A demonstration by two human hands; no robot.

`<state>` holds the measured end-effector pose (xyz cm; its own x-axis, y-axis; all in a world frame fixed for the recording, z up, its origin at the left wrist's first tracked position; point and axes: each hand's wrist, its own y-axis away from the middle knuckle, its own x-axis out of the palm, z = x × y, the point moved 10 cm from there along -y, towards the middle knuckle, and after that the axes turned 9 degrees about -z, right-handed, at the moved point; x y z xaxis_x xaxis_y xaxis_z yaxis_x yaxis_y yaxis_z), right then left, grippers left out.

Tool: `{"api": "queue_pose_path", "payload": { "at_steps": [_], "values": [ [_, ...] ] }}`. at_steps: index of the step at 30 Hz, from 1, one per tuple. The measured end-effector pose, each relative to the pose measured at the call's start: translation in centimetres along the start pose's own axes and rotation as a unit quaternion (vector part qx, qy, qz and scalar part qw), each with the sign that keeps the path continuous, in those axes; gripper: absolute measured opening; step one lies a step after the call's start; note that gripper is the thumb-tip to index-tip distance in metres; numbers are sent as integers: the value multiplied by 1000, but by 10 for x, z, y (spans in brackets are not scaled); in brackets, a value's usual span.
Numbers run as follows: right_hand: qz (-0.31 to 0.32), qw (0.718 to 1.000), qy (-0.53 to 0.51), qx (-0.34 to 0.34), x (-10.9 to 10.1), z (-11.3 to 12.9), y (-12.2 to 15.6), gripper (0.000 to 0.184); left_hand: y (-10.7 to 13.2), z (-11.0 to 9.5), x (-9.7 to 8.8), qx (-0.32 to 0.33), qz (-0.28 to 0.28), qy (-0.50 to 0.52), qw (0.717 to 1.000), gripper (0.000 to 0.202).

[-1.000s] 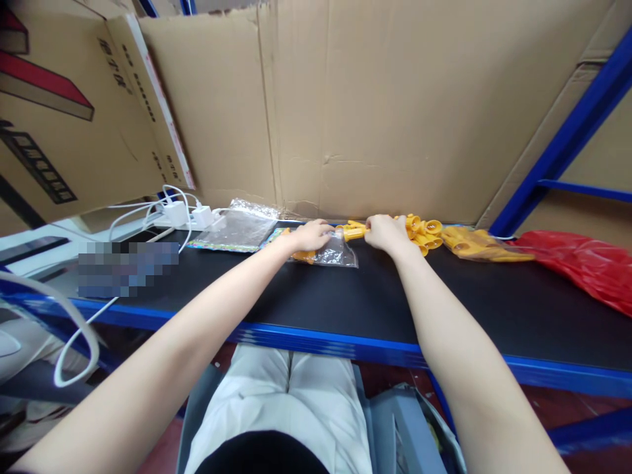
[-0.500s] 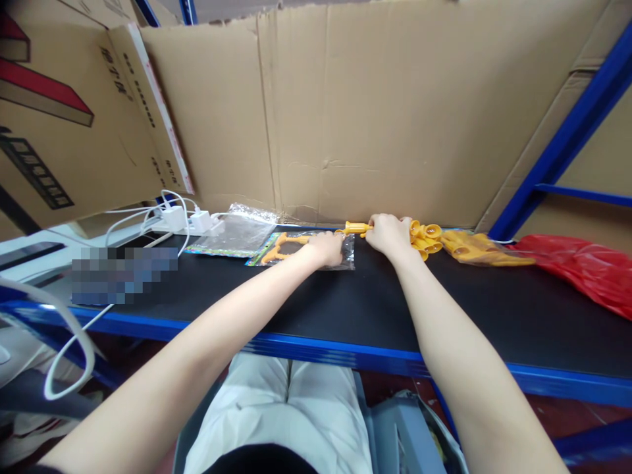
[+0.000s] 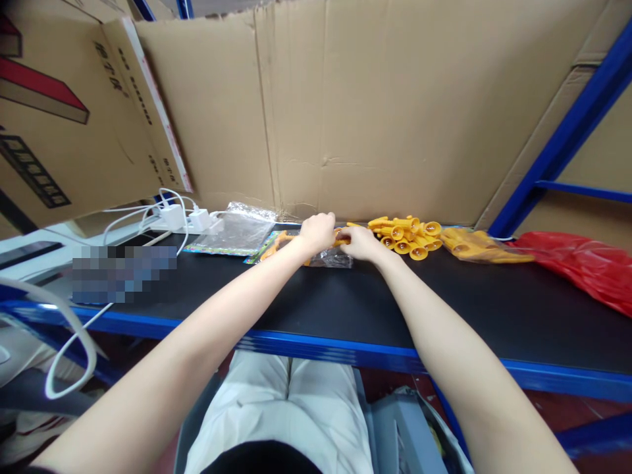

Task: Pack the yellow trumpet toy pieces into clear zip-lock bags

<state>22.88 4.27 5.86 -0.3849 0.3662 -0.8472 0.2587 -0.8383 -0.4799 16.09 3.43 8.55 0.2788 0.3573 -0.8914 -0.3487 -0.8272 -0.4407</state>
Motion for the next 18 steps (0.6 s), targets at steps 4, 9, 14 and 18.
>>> {"api": "queue_pose_path", "payload": {
  "at_steps": [4, 9, 14, 18],
  "values": [
    [-8, 997, -58, -48, 9, 10, 0, 29, 2, 5, -11, 13, -46, 25, 999, 28],
    [-50, 998, 26, 5, -1, -12, 0, 35, 6, 49, -12, -22, -74, 74, 994, 40],
    [-15, 992, 122, 22, -1, -8, 3, 35, 12, 96, 41, -46, 16, 81, 995, 55],
    [14, 977, 210, 20, 0, 5, 6, 29, 19, 98, 65, -29, 67, 79, 994, 55]
  ]
}}
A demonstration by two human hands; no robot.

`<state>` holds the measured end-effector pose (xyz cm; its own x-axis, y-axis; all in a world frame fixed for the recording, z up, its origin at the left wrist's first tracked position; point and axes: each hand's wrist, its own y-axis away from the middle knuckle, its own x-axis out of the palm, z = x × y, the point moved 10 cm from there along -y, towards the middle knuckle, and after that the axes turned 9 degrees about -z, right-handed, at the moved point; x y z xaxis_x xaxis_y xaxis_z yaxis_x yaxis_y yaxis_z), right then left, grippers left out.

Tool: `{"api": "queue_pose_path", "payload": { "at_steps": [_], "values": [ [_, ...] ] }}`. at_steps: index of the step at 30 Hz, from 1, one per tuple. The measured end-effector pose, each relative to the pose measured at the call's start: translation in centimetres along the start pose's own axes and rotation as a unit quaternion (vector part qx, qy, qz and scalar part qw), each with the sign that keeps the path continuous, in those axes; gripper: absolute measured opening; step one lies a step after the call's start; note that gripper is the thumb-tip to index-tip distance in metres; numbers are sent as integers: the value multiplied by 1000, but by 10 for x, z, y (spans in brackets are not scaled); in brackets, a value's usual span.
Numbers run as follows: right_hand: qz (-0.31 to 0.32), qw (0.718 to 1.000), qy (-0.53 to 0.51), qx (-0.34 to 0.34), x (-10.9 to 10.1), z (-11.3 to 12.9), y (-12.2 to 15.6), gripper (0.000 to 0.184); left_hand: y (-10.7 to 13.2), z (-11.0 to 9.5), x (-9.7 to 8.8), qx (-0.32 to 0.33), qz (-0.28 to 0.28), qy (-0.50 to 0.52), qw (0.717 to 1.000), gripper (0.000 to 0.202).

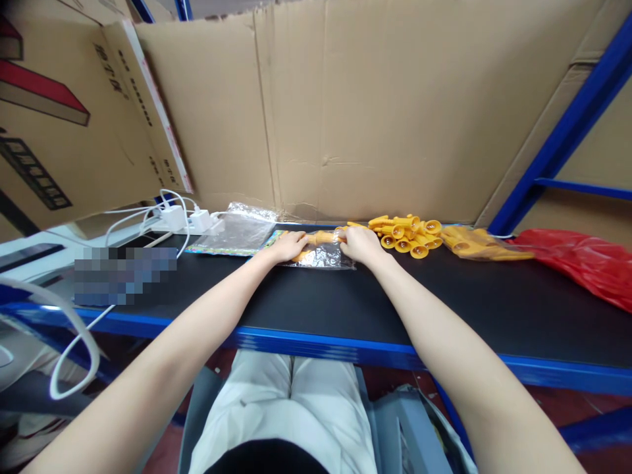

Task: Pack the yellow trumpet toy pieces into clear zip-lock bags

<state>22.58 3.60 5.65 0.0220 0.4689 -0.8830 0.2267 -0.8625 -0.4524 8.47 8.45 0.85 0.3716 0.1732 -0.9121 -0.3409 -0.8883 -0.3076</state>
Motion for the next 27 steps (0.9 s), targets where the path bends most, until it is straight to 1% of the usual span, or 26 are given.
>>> {"api": "queue_pose_path", "payload": {
  "at_steps": [3, 6, 12, 14, 16, 18, 21, 24, 27],
  "values": [
    [12, 999, 32, 17, -2, 1, 2, 28, 3, -7, -4, 8, -14, -5, 1000, 52],
    [23, 999, 32, 36, -2, 1, 3, 28, 4, -9, -7, 13, -16, 1, 1000, 51],
    [50, 995, 3, 87, -7, -7, 6, 29, 0, -2, -2, 16, -16, 8, 1000, 49],
    [57, 994, -5, 91, -6, -9, 7, 29, 1, -1, -2, 12, -12, 9, 1000, 48],
    [59, 996, -10, 70, -2, -6, 6, 27, 3, -1, -3, 8, -7, 11, 1000, 48],
    [58, 998, -13, 34, 1, 0, 5, 26, 6, -3, -4, 7, -5, 14, 1000, 48],
    [40, 999, -35, -10, 1, 10, 5, 25, 7, -4, -6, 5, -6, 16, 1000, 49],
    [8, 996, -87, -35, -3, 18, 3, 23, 8, -5, -8, 1, -8, 13, 1000, 51],
    [-28, 983, -177, -42, -1, 20, -1, 20, 9, -9, -8, 5, -11, 15, 1000, 52]
  ]
}}
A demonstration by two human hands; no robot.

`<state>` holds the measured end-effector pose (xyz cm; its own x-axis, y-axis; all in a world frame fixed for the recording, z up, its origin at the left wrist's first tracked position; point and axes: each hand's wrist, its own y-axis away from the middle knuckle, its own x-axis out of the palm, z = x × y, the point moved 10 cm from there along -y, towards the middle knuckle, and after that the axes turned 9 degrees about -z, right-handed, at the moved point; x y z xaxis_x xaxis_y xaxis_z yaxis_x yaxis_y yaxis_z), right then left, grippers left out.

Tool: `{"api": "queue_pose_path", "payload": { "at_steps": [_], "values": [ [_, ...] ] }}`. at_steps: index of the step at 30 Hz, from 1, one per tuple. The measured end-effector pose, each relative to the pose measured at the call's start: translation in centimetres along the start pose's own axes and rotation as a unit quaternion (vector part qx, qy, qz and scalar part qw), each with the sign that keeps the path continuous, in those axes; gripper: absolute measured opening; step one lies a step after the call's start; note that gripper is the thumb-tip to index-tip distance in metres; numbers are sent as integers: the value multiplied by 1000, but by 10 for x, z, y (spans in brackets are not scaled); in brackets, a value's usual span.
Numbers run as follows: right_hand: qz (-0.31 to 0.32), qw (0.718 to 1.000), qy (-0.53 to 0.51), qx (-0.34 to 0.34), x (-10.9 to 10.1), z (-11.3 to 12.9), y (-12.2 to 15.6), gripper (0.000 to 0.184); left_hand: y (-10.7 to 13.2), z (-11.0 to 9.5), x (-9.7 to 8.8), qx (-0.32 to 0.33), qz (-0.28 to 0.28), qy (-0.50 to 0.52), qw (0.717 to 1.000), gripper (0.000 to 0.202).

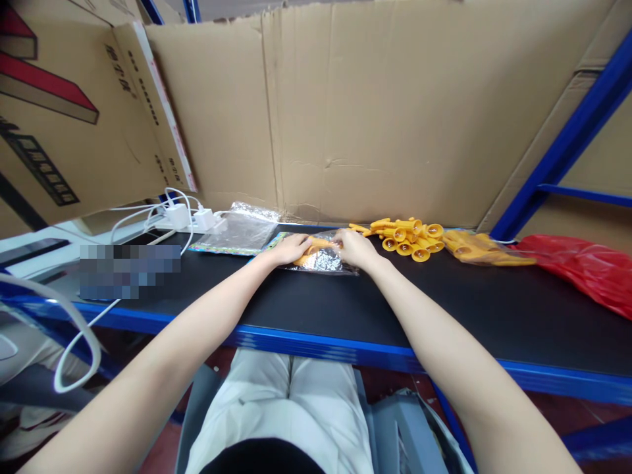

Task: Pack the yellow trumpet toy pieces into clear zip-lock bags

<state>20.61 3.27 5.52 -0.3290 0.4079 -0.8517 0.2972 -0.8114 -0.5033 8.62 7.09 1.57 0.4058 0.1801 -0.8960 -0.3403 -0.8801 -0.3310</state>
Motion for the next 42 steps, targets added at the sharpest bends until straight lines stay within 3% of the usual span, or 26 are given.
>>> {"api": "queue_pose_path", "payload": {
  "at_steps": [4, 8, 11, 16, 20, 22, 25, 28, 31, 34, 36, 39, 42],
  "values": [
    [-48, 985, -163, 4, 9, -7, -5, 28, -2, 1, -3, -12, -19, 3, 1000, 53],
    [-34, 971, -230, 52, 22, -19, -6, 35, -4, 18, -13, -72, -72, 2, 995, 54],
    [-23, 973, -221, 55, 24, -20, -6, 37, -2, 32, -9, -123, -51, 3, 991, 58],
    [-37, 995, -93, -3, 14, -8, -3, 23, 3, 30, -3, -112, -18, 3, 994, 58],
    [-2, 995, 27, 93, 16, -22, 2, 37, 4, 29, -4, -114, -22, 4, 993, 57],
    [24, 992, 8, 121, 22, -26, 4, 37, 3, 29, -3, -107, -22, 2, 994, 59],
    [7, 986, -84, 141, 25, -31, 2, 27, 0, 30, -1, -97, -20, -5, 995, 62],
    [-1, 956, -202, 214, 32, -47, 4, 28, -2, 33, 2, -99, -17, -11, 995, 65],
    [5, 902, -338, 269, 42, -52, 7, 30, -1, 34, 2, -104, -17, -3, 994, 66],
    [-1, 855, -424, 300, 47, -52, 9, 19, 0, 33, 2, -106, -15, 3, 994, 65],
    [5, 842, -437, 317, 50, -52, 10, 11, 0, 31, 2, -101, -8, 0, 995, 65],
    [20, 843, -427, 327, 50, -50, 11, 14, 0, 26, 4, -88, -3, -1, 996, 66],
    [-6, 838, -432, 333, 43, -49, 10, 17, 0, 19, 5, -72, -2, 1, 997, 67]
  ]
}}
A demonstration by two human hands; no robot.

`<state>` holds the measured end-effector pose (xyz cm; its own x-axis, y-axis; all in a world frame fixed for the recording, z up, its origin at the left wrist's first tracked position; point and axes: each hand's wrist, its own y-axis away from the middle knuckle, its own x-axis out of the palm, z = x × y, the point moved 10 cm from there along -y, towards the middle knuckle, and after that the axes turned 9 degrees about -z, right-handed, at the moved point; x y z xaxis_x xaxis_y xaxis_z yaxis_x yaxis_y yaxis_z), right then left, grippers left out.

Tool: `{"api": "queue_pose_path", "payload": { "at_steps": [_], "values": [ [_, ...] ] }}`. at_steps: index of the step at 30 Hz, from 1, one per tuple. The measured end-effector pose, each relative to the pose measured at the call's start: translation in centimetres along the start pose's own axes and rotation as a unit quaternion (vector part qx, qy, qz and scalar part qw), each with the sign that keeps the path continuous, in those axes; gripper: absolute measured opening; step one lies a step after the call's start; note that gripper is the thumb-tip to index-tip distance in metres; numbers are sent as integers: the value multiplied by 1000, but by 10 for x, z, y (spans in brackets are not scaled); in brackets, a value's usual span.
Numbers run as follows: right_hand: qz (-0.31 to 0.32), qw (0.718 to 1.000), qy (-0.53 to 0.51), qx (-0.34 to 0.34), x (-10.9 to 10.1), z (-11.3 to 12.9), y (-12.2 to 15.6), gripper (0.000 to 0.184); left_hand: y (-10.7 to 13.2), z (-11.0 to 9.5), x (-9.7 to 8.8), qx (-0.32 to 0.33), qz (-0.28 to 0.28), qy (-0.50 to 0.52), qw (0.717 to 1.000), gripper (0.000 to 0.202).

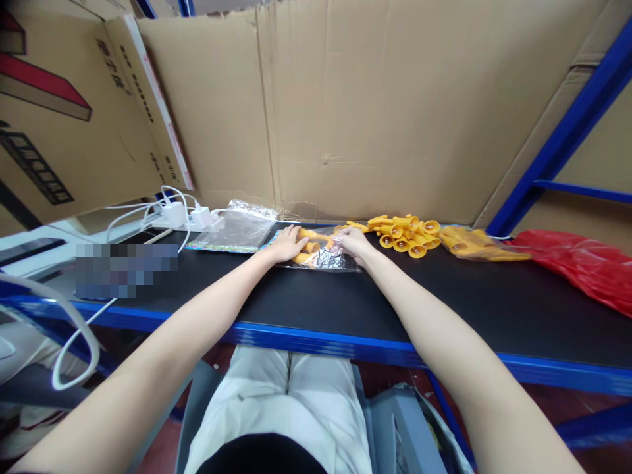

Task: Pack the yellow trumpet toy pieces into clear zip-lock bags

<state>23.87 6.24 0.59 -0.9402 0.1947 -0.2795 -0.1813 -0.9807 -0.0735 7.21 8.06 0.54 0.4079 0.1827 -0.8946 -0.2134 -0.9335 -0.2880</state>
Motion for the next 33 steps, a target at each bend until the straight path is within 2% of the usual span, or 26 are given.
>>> {"api": "queue_pose_path", "payload": {
  "at_steps": [5, 12, 14, 16, 17, 19, 21, 22, 25, 28, 30, 33],
  "values": [
    [27, 999, -20, -29, 10, 5, 8, 6, 2, -4, -1, 2, 0, 3, 1000, 68],
    [51, 996, -52, -41, 16, 5, 3, 24, -2, 6, -2, -7, 3, -4, 1000, 67],
    [19, 998, -10, -54, 7, 5, -3, 26, -5, 11, -1, -6, 8, -10, 1000, 65],
    [-22, 989, 98, -105, -6, 12, -7, 26, -8, 18, 0, -8, 13, -19, 1000, 64],
    [-45, 973, 170, -149, -13, 20, -7, 26, -9, 21, -1, -10, 14, -24, 1000, 64],
    [-93, 915, 310, -240, -24, 36, -3, 28, -11, 27, -2, -16, 15, -31, 999, 65],
    [-139, 858, 403, -286, -36, 46, 0, 32, -12, 32, -4, -25, 18, -37, 999, 66],
    [-158, 838, 434, -290, -42, 48, 1, 35, -12, 34, -4, -28, 20, -39, 999, 66],
    [-189, 803, 502, -262, -58, 45, -1, 42, -12, 35, -5, -31, 22, -40, 998, 67],
    [-176, 782, 557, -217, -67, 33, -8, 47, -11, 35, -6, -31, 19, -34, 999, 67],
    [-132, 768, 598, -185, -65, 18, -15, 47, -11, 34, -6, -29, 17, -31, 999, 67],
    [-33, 752, 649, -113, -59, -9, -23, 43, -11, 35, -6, -28, 16, -27, 999, 67]
  ]
}}
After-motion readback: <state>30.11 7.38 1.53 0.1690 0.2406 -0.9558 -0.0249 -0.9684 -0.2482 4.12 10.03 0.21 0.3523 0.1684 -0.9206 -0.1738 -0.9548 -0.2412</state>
